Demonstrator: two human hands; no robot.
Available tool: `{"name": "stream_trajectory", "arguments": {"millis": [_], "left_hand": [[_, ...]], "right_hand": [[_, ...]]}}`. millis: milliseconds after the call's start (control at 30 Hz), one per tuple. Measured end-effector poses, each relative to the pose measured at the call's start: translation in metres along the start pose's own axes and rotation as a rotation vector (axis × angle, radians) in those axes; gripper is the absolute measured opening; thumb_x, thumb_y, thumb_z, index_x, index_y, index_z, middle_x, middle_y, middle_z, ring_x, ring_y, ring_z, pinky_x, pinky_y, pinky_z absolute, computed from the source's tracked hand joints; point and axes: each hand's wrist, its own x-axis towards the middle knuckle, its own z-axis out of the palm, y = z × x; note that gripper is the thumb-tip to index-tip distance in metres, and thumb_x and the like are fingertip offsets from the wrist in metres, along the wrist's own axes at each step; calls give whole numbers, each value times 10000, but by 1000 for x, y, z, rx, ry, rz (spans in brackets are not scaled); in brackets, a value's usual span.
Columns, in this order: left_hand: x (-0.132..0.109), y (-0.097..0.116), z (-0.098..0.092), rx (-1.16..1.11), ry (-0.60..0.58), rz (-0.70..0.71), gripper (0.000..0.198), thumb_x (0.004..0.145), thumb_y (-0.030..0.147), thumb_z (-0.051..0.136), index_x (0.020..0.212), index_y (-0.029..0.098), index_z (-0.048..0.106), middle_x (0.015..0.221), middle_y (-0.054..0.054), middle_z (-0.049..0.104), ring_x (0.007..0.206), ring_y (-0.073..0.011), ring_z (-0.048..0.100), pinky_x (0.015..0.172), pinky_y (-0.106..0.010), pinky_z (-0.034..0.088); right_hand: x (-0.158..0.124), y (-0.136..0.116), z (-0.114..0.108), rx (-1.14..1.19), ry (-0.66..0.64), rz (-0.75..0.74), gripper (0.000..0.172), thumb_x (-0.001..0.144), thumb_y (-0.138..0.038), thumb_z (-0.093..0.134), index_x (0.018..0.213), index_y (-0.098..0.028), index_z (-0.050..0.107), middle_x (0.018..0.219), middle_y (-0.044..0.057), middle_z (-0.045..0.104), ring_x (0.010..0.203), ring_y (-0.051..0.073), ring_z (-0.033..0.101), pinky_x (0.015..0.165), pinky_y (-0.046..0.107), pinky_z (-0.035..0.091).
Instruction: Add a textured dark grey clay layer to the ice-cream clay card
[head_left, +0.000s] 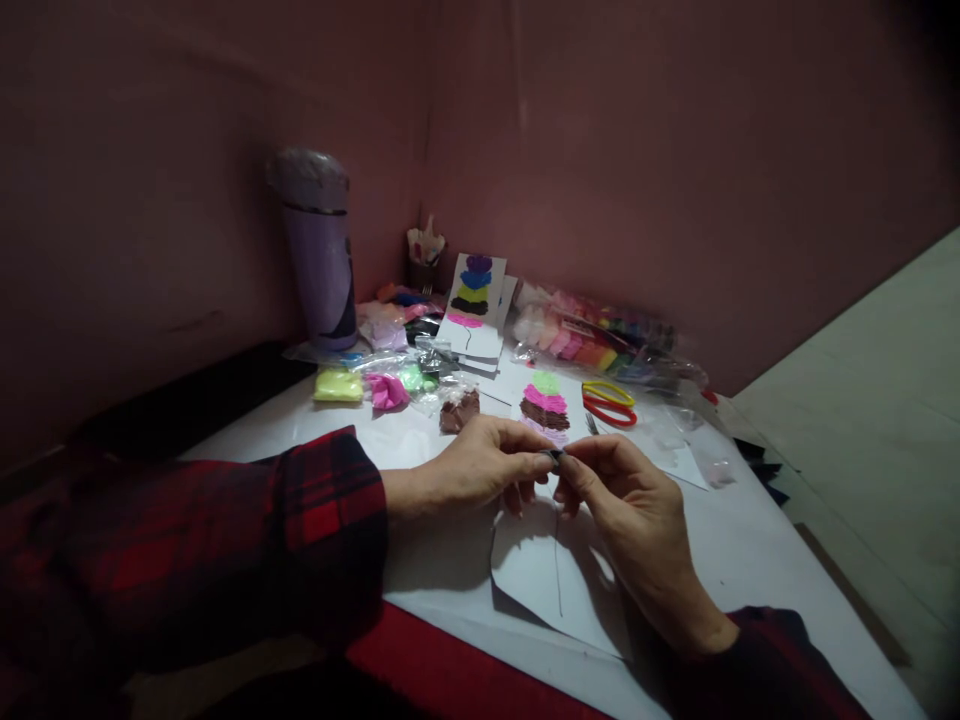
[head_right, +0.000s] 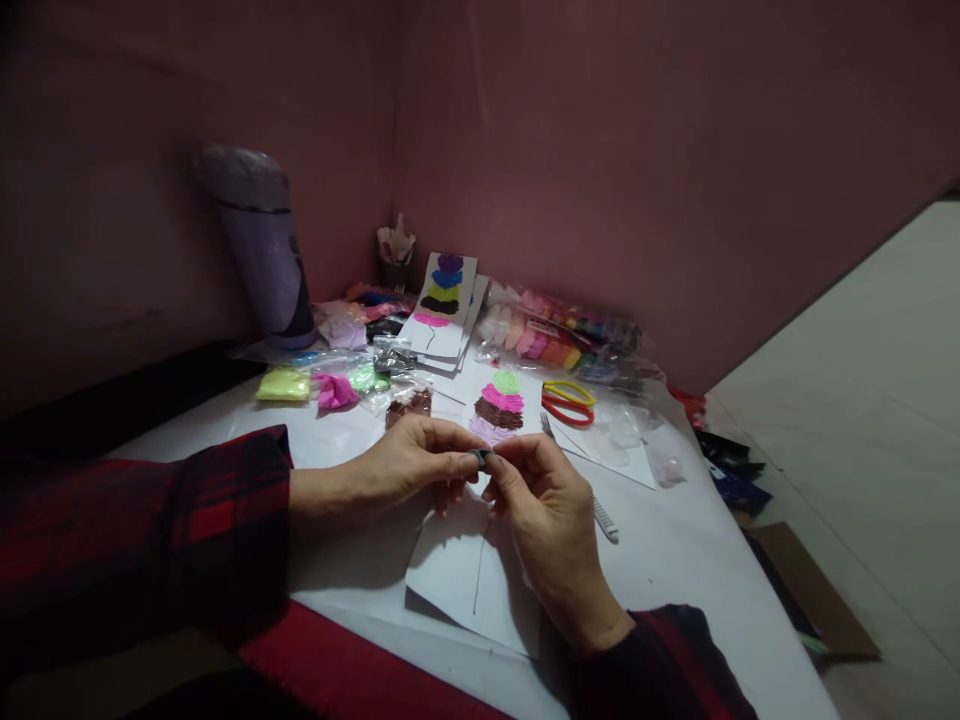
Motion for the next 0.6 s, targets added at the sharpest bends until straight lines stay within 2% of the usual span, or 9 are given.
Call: {"name": "stream_trajectory", "arguments": {"millis": [133,267,433,600], "left_hand": [[-1,-1,-2,-16,2,27,255,722,315,739,825,99,652,531,4,580,437,-89,531,432,-203,447],[-1,-1,-2,-50,-8,40,316,680,366,778,760,114,605,522,2,585,416,-91,524,425,-206,437],[-1,1,-1,-76,-27,32,420,699,498,746,674,100,614,529,-25,591,428,-99,546,439,-214,445],[0,2,0,-88,-4,34,295,660,327,790,782,92,659,568,-22,620,442,-108,563,441,-223,461]], "right_hand": [[-2,2,-1,-56,-43,-38,158,869,-340,640,859,-183,657,627,-2,641,492,129,586,461,263,511],[-3,6,-2,-55,-42,-79,157,782,-273,744,878,-203,641,741,-4,667,595,132,625,518,249,527],[-2,3,-1,-41,-28,-72,135,787,-274,734,833,-194,635,706,-7,646,557,123,587,507,253,508],[-1,-2,-2,-21,-37,-30,169,766,-307,744,803,-191,625,679,-5,638,564,133,584,516,262,495]]}}
